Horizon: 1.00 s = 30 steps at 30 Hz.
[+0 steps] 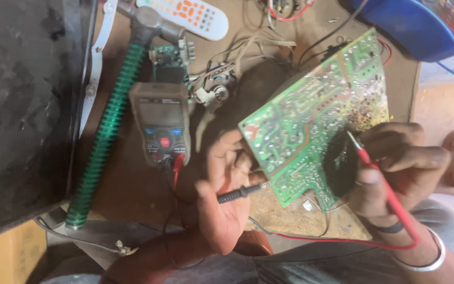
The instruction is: The person uses a multimeter to test various points on a green circuit board. They move the probes across different components and solder points, occasionally adjusting the board's position on the workbench.
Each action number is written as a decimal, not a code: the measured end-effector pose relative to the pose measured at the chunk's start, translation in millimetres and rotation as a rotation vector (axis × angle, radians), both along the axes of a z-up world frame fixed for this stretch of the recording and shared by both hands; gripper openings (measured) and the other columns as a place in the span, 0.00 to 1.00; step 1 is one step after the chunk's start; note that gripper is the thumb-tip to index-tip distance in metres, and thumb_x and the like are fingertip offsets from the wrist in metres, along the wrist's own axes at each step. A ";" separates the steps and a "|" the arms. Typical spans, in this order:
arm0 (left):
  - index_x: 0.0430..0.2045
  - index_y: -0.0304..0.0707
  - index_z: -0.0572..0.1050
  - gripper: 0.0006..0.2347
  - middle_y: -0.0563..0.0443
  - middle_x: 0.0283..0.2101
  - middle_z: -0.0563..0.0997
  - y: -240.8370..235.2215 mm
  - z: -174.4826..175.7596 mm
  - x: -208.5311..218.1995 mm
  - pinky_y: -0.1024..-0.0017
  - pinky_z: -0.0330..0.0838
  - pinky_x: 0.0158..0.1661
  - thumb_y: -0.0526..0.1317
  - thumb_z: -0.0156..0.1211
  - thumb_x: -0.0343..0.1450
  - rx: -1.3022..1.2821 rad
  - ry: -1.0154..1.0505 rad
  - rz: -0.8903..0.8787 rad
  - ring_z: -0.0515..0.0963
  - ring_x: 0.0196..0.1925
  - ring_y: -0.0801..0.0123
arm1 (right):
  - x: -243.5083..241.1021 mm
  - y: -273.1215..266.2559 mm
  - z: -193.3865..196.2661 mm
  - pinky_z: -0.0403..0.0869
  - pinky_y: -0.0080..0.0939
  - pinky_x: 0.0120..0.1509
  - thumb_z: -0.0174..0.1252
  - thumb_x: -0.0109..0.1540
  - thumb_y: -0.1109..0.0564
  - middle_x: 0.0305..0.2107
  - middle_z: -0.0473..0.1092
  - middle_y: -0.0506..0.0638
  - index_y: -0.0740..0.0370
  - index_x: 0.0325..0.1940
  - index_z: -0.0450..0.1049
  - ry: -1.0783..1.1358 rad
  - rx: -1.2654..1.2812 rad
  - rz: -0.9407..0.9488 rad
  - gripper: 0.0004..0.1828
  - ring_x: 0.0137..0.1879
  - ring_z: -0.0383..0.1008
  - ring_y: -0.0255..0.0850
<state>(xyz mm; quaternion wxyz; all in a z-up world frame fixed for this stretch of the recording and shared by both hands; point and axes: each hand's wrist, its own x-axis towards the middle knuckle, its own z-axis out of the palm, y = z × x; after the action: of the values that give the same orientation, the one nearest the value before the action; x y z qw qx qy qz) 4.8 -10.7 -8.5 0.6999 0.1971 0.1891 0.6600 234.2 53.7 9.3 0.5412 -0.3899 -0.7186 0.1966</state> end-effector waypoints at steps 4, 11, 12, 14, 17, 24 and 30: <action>0.72 0.35 0.52 0.39 0.47 0.59 0.62 0.1 -12.5 10.0 0.62 0.63 0.59 0.68 0.41 0.75 -0.035 0.096 0.130 0.64 0.58 0.67 | -2.0 8.2 6.8 0.73 0.40 0.47 0.69 0.60 0.59 0.30 0.69 0.50 0.56 0.38 0.64 -0.173 0.054 0.067 0.16 0.41 0.72 0.43; 0.71 0.29 0.54 0.39 0.44 0.61 0.67 -0.8 -15.3 5.7 0.69 0.63 0.55 0.69 0.42 0.78 0.010 0.215 0.166 0.68 0.55 0.68 | -11.9 7.8 24.0 0.73 0.45 0.53 0.70 0.57 0.60 0.32 0.75 0.56 0.64 0.39 0.71 -0.293 0.046 0.098 0.14 0.48 0.74 0.49; 0.70 0.28 0.54 0.39 0.43 0.61 0.67 -0.3 -13.3 5.4 0.67 0.62 0.58 0.69 0.41 0.78 0.013 0.240 0.173 0.68 0.58 0.67 | -12.7 8.0 25.7 0.73 0.47 0.55 0.70 0.56 0.60 0.32 0.76 0.55 0.64 0.38 0.72 -0.305 0.037 0.100 0.13 0.48 0.75 0.50; 0.70 0.30 0.52 0.40 0.42 0.68 0.66 1.8 -9.0 4.4 0.60 0.62 0.72 0.69 0.41 0.75 -0.005 0.319 0.188 0.68 0.71 0.61 | -13.2 9.1 29.7 0.73 0.47 0.55 0.71 0.56 0.60 0.31 0.77 0.55 0.63 0.38 0.74 -0.350 0.029 0.137 0.12 0.49 0.75 0.50; 0.73 0.29 0.51 0.41 0.38 0.69 0.66 8.9 -5.2 4.6 0.57 0.56 0.75 0.69 0.40 0.76 -0.018 0.266 0.143 0.65 0.72 0.57 | -14.5 10.3 32.7 0.73 0.48 0.56 0.71 0.55 0.59 0.33 0.78 0.53 0.63 0.39 0.76 -0.387 0.037 0.211 0.12 0.49 0.75 0.48; 0.74 0.28 0.50 0.42 0.33 0.71 0.64 9.2 2.4 -0.5 0.56 0.56 0.75 0.69 0.37 0.77 -0.036 0.284 0.087 0.65 0.73 0.57 | -11.7 8.8 34.5 0.75 0.49 0.58 0.71 0.55 0.59 0.34 0.77 0.51 0.63 0.41 0.77 -0.419 -0.012 0.230 0.13 0.50 0.75 0.50; 0.75 0.26 0.49 0.43 0.32 0.73 0.63 8.4 0.5 -0.8 0.55 0.54 0.77 0.70 0.34 0.77 -0.028 0.283 0.080 0.64 0.75 0.56 | -9.0 7.4 31.0 0.74 0.45 0.52 0.71 0.55 0.59 0.33 0.77 0.52 0.63 0.40 0.76 -0.438 0.008 0.194 0.13 0.49 0.76 0.50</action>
<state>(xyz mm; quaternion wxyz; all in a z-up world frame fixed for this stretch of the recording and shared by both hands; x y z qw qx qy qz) 4.0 -2.3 -8.0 0.6423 0.2705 0.3027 0.6501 225.2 61.2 40.3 0.3526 -0.3503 -0.8537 0.1555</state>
